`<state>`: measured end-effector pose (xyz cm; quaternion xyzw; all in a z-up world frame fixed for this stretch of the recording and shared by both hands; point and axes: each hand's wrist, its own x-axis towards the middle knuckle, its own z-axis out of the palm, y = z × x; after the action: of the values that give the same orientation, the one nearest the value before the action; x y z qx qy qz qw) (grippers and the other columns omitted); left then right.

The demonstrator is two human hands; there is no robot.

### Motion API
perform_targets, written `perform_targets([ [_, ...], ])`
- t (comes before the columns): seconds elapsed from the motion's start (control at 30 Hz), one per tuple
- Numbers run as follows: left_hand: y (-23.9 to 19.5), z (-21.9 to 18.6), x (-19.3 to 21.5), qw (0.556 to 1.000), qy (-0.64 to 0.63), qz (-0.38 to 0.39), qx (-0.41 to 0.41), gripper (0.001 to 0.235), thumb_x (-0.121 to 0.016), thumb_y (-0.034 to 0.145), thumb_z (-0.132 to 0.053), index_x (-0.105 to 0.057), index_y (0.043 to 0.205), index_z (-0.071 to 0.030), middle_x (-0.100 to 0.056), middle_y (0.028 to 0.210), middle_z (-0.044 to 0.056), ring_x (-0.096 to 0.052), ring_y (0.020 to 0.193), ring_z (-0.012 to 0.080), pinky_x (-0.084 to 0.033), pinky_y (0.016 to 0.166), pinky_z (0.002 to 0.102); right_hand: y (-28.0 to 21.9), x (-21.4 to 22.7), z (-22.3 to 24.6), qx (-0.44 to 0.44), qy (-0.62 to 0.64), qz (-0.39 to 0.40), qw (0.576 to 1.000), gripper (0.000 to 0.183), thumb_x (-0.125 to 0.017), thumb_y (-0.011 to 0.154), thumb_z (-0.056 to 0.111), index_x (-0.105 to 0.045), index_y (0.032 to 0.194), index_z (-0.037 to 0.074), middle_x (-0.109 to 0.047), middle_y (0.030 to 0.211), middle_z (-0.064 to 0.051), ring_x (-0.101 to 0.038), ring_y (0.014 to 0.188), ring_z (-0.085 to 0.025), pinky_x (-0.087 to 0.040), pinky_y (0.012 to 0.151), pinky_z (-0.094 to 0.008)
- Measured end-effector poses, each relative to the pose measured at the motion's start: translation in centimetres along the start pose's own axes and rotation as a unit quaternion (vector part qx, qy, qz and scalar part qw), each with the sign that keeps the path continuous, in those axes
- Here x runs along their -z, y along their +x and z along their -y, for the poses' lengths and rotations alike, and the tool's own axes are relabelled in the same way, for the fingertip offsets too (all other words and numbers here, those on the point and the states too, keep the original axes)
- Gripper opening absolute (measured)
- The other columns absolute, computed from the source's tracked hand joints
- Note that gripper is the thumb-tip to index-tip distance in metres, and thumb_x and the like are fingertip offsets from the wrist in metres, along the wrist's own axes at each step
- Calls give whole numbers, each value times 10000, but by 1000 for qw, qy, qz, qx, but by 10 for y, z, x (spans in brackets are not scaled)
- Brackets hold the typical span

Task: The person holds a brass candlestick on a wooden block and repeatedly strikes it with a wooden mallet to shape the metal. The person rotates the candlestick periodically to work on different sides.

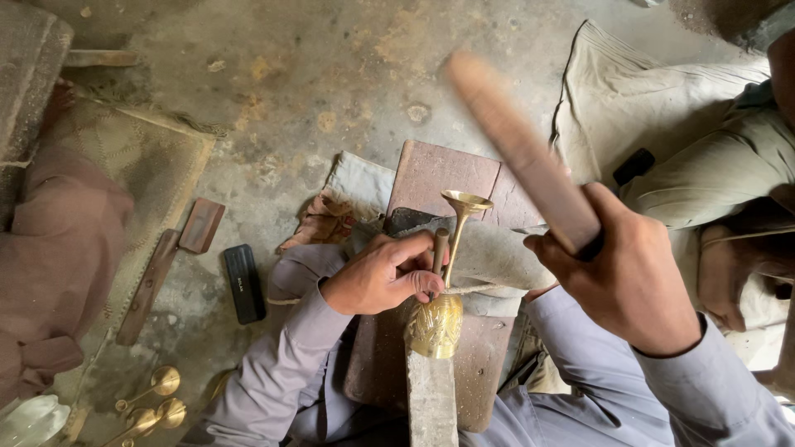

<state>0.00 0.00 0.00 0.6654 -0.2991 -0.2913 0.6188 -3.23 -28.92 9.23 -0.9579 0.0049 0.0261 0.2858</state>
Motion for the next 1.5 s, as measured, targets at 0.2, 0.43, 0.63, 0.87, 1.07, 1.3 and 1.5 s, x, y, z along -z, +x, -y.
perform_targets([
  [0.2,3,0,-1,1000,-2,9,11,371,-627,1002,-363,-601,1175,-36,-719,882,55,-739,814,113,-669,678,283,10,13,5,-59,-316,171,931,260,-666,993,370,-645,1160,172,-736,827,-64,-690,652,-250,-562,522,-408],
  [0.43,4,-1,2,999,19,17,23,364,-661,984,-375,-622,1104,-34,-734,833,43,-735,725,103,-616,636,267,3,2,-5,27,-212,101,972,337,-729,871,365,-623,1087,130,-730,828,-109,-698,574,-314,-501,451,-456],
  [0.63,2,3,2,999,45,10,-20,334,-662,1008,-363,-620,1067,-37,-749,836,44,-747,728,107,-613,639,254,-1,6,-3,-12,-169,98,981,416,-770,876,389,-600,1148,124,-719,837,-101,-719,615,-275,-569,538,-398],
  [0.87,4,4,1,1000,27,9,-10,363,-641,997,-377,-592,1112,-36,-734,830,48,-760,729,116,-622,620,260,-6,12,17,-12,-7,8,1000,483,-816,790,357,-602,1119,75,-720,811,-149,-721,631,-312,-574,568,-447],
  [1.07,4,2,3,999,30,19,-19,394,-648,996,-411,-605,1082,-28,-733,843,51,-750,731,125,-625,625,270,0,17,9,-8,-192,115,975,417,-732,833,405,-614,1102,110,-727,848,-112,-701,615,-273,-560,551,-410],
  [1.3,5,-2,4,999,39,21,-1,394,-651,997,-412,-618,1078,-28,-743,848,52,-766,739,131,-624,643,277,-12,5,-8,-44,-327,152,932,295,-733,951,366,-638,1115,139,-727,854,-54,-668,570,-248,-539,487,-380],
  [1.5,4,-2,3,999,37,14,12,412,-639,980,-411,-599,1138,-32,-715,829,56,-754,731,130,-633,634,272,-6,8,9,-24,-15,25,999,519,-813,822,379,-579,1121,24,-732,793,-131,-715,561,-227,-549,517,-366],
])
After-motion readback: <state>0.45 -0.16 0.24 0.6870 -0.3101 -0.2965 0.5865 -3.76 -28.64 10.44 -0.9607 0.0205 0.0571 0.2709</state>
